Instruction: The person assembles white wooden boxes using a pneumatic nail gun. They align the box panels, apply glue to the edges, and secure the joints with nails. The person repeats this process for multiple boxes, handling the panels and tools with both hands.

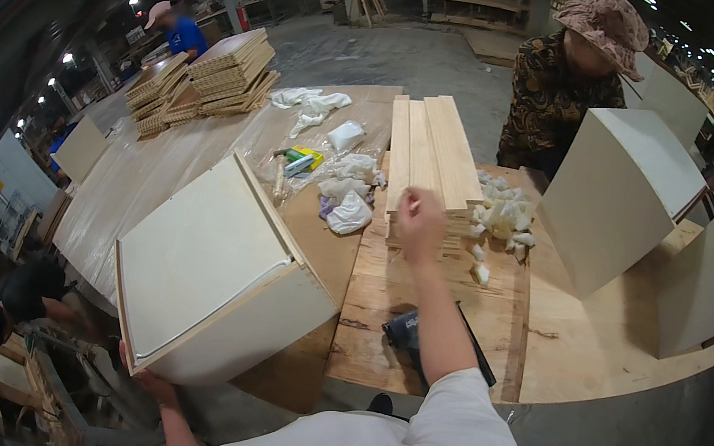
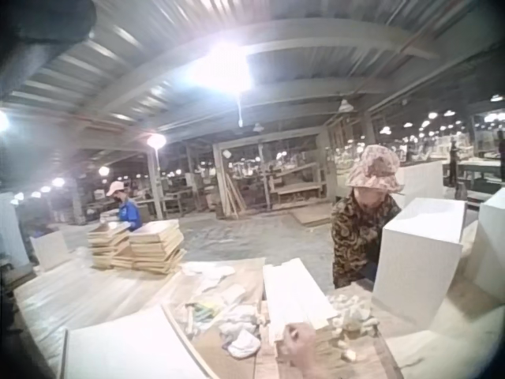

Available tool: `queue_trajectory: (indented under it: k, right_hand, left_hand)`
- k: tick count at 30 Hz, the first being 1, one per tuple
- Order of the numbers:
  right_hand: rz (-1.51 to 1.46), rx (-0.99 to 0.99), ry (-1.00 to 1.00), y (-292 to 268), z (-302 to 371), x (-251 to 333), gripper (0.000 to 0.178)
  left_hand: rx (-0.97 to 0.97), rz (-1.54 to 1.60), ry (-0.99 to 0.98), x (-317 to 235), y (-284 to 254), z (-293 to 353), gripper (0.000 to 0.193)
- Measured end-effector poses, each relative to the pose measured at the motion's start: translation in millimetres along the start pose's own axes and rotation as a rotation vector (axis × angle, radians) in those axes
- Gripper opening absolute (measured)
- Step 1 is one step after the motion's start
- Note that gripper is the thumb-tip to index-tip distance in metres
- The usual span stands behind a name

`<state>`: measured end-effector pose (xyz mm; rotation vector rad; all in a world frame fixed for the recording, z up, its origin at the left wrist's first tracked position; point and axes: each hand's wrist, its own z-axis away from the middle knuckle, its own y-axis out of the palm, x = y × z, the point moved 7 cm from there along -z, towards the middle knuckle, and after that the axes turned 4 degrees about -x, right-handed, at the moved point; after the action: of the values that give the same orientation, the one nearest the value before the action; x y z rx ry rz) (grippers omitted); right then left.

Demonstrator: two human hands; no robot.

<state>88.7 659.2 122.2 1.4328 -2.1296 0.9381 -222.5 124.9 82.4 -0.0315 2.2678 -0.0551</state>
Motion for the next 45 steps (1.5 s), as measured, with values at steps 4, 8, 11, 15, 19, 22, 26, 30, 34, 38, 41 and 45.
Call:
queue_trajectory:
  k: [4, 8, 11, 15, 19, 22, 26, 30, 34, 38, 41, 45]
  right_hand:
    - [0.647, 0.032, 0.021, -42.4, -59.9, -28.7, 0.04]
    - [0.753, 0.343, 0.185, -26.4, -81.5, -58.3, 0.047]
    - [0.325, 0.366, 0.395, -32.9, -82.9, -66.8, 0.05]
    - [-0.897, 0.454, 0.763, -28.2, -50.6, -38.6, 0.051]
    - [-1.125, 0.544, 0.7, -30.9, -27.1, 27.4, 0.046]
    - [-0.939, 0.634, 0.707, -18.5, -14.6, 56.0, 0.04]
    - [-0.456, 0.754, 0.247, -4.3, -3.8, 103.7, 0.041]
    - [-0.433, 0.933, -0.061, 0.8, 26.8, 196.9, 0.055]
    - [-0.081, 1.167, -0.366, 15.2, 36.2, 227.8, 0.061]
    - [-0.237, 1.192, -0.701, 29.9, 48.4, 273.5, 0.058]
    - [-0.149, 1.139, -0.758, 50.1, 46.2, 283.8, 0.055]
    - [-0.121, 1.15, -0.773, 69.1, 51.0, 281.8, 0.05]
  left_hand:
    - [0.019, 0.055, 0.028, -5.6, 19.1, -12.2, 0.088]
    - [0.031, 0.099, 0.035, -8.4, 21.8, -14.2, 0.087]
    - [0.058, 0.159, 0.032, -8.7, 23.8, -16.5, 0.087]
    - [0.094, -0.331, 0.382, -36.4, 1.5, -24.1, 0.065]
    - [-0.13, -0.468, 0.491, -99.4, -9.3, -24.3, 0.028]
    - [-0.041, -0.396, 0.675, -153.4, 6.6, -40.4, 0.026]
    - [0.158, -0.334, 0.813, -198.9, 62.5, -50.6, 0.031]
    - [0.415, -0.366, 0.793, -217.8, 108.8, -56.7, 0.058]
    - [0.479, -0.476, 0.833, -221.6, 134.9, -61.1, 0.061]
    - [0.672, -0.573, 0.66, -170.2, 142.8, -55.0, 0.053]
    - [0.632, -0.614, 0.545, -141.3, 138.1, -52.4, 0.049]
    - [0.583, -0.642, 0.528, -128.9, 138.2, -51.8, 0.044]
